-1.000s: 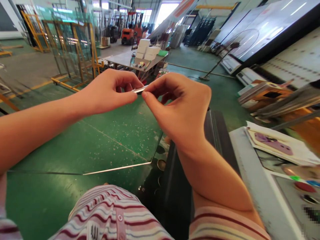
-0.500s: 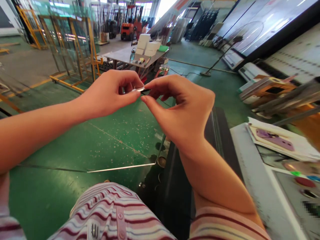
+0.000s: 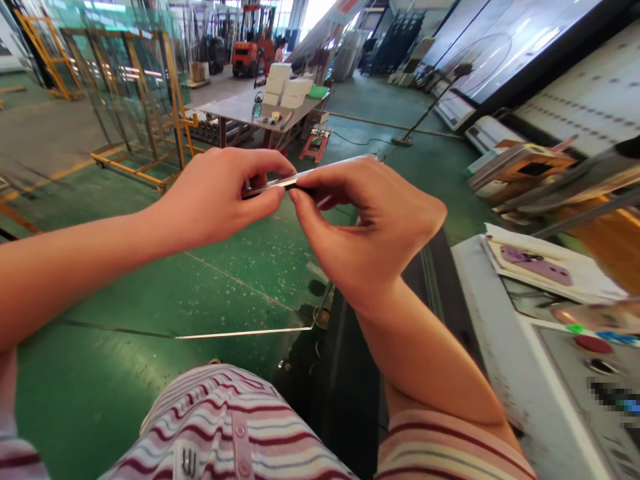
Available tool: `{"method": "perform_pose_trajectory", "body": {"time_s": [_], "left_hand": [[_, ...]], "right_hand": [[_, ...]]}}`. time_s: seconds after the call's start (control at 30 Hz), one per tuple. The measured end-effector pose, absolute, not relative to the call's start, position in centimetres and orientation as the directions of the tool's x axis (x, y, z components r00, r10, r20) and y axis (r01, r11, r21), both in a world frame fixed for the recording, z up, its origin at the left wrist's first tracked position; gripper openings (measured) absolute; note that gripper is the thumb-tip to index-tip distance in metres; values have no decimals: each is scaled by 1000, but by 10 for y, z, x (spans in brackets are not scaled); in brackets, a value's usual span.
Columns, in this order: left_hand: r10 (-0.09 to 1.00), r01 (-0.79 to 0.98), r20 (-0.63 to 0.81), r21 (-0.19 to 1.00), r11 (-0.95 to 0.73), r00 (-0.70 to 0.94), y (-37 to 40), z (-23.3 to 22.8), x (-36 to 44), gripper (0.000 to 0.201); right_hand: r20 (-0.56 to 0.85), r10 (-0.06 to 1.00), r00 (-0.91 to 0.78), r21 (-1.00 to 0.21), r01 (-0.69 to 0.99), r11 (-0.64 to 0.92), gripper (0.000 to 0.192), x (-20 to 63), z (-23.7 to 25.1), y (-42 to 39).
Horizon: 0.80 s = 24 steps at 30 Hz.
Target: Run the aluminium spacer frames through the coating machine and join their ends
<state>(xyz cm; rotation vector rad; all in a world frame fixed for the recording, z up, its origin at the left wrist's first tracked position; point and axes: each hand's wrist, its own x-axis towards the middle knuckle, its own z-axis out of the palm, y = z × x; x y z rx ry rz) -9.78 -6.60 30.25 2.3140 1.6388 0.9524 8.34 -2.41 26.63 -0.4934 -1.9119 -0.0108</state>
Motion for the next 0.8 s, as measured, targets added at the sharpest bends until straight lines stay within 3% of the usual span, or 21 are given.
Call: {"method": "perform_pose_trajectory", "body": {"time_s": [0.47,0.8], "left_hand": [[875,714,416,532,-455,248,-66,309,-92,34],[851,721,473,505,-474,228,-64,299,-92,31]], "right_hand": [[884,393,-254,-244,467,850,8,84,265,-28],[862,411,-296,-305,345,888,9,88,267,-22]]}}
